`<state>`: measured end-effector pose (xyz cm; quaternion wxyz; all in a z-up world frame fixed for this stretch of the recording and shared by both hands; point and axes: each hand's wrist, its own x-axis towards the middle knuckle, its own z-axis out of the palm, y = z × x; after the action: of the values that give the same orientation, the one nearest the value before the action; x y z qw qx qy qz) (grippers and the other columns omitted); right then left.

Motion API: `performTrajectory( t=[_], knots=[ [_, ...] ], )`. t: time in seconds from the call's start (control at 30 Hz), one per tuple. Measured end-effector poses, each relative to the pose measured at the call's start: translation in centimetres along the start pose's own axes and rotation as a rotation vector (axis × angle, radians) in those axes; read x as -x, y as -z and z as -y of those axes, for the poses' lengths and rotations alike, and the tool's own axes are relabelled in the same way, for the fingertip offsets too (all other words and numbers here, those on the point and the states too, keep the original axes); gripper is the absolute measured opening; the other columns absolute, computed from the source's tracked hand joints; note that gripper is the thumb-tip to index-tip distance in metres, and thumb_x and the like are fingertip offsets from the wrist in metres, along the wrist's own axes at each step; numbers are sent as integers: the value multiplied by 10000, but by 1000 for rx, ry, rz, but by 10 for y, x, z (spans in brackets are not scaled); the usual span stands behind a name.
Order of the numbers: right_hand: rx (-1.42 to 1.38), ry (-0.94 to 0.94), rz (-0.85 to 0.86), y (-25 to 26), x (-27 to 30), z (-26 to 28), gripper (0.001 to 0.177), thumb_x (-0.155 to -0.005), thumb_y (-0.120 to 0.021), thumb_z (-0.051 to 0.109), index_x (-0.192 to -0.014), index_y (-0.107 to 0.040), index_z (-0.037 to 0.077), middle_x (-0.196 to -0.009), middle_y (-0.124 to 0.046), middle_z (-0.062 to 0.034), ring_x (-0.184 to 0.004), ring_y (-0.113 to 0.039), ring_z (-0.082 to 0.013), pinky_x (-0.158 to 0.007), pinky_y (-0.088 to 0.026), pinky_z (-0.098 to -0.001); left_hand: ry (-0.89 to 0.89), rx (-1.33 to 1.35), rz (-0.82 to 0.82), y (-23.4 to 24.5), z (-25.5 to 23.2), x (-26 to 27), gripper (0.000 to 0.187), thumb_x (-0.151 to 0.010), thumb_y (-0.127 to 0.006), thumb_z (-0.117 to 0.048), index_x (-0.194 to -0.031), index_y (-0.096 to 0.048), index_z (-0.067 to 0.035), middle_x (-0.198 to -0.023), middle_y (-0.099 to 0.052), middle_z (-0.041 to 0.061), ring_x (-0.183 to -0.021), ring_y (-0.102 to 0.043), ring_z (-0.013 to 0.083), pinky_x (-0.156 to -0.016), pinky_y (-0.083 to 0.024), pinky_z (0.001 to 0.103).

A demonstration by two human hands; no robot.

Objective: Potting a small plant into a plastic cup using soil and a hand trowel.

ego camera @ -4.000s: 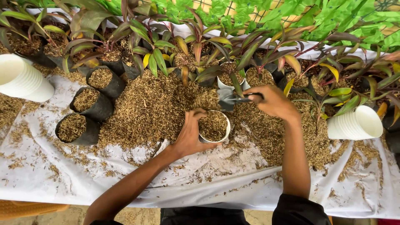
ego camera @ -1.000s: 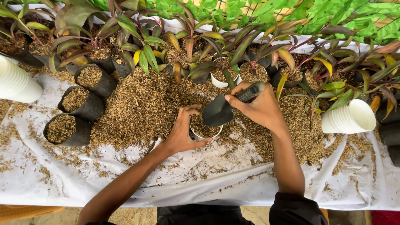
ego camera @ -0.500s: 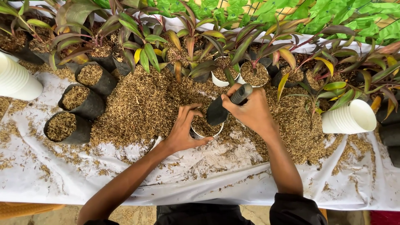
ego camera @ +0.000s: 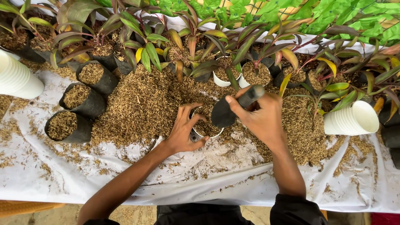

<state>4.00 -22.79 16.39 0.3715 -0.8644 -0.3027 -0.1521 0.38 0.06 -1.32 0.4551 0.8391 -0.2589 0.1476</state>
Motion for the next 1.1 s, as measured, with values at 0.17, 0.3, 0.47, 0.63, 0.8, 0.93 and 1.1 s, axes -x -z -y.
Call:
performTrajectory(
  t=[0.17,0.3,0.47,0.63,0.8,0.93,1.1],
  knots=[
    [-55,-60,56,3,-3,18,159,-884,-789,117,-851,-694,-7,-516,-598,-121,-341,-466,-176,-405,-428,-286,-8,26,-27,-3,7,2,500,-722,-594,-548,-1035,-618,-159,-1352,-448,174,-1219,-349,375,-1008,-360,602],
    [-3,-10,-28,7,0,6,164,-878,-823,132,-896,-696,30,-531,-592,-87,-353,-474,-151,-396,-419,-247,-8,40,-55,-2,4,1,476,-721,-584,-535,-1008,-628,-157,-1345,-453,179,-1202,-347,375,-997,-354,585],
    [-97,-62,9,9,0,16,155,-889,-776,69,-982,-687,-19,-585,-620,-136,-398,-502,-171,-393,-428,-272,-28,26,-48,-3,9,1,419,-722,-598,-496,-980,-646,-168,-1345,-462,175,-1196,-347,366,-991,-344,570],
    [-114,-45,22,6,2,7,134,-892,-762,58,-972,-683,-13,-579,-608,-122,-394,-489,-159,-384,-413,-268,-26,11,-72,-6,10,2,498,-703,-597,-505,-1079,-618,-178,-1342,-455,177,-1185,-356,368,-978,-357,571],
    [-111,-80,55,5,-2,20,153,-924,-731,103,-1007,-676,-14,-594,-621,-141,-395,-493,-170,-380,-415,-280,-39,-64,-50,-5,10,2,440,-734,-575,-518,-1017,-632,-186,-1360,-452,171,-1198,-354,365,-991,-343,550],
    [-104,-75,70,4,-1,15,125,-919,-729,72,-990,-685,-20,-588,-621,-135,-385,-485,-163,-386,-412,-277,-59,-79,-57,-6,11,2,444,-745,-563,-548,-1008,-630,-196,-1361,-452,162,-1202,-352,354,-1003,-334,538],
    [-158,1,-105,1,3,7,107,-957,-711,57,-1029,-673,-12,-611,-620,-136,-368,-472,-156,-369,-408,-277,-91,-169,-65,-5,6,2,482,-750,-530,-605,-1022,-626,-220,-1354,-449,151,-1191,-347,340,-996,-318,507]
  ],
)
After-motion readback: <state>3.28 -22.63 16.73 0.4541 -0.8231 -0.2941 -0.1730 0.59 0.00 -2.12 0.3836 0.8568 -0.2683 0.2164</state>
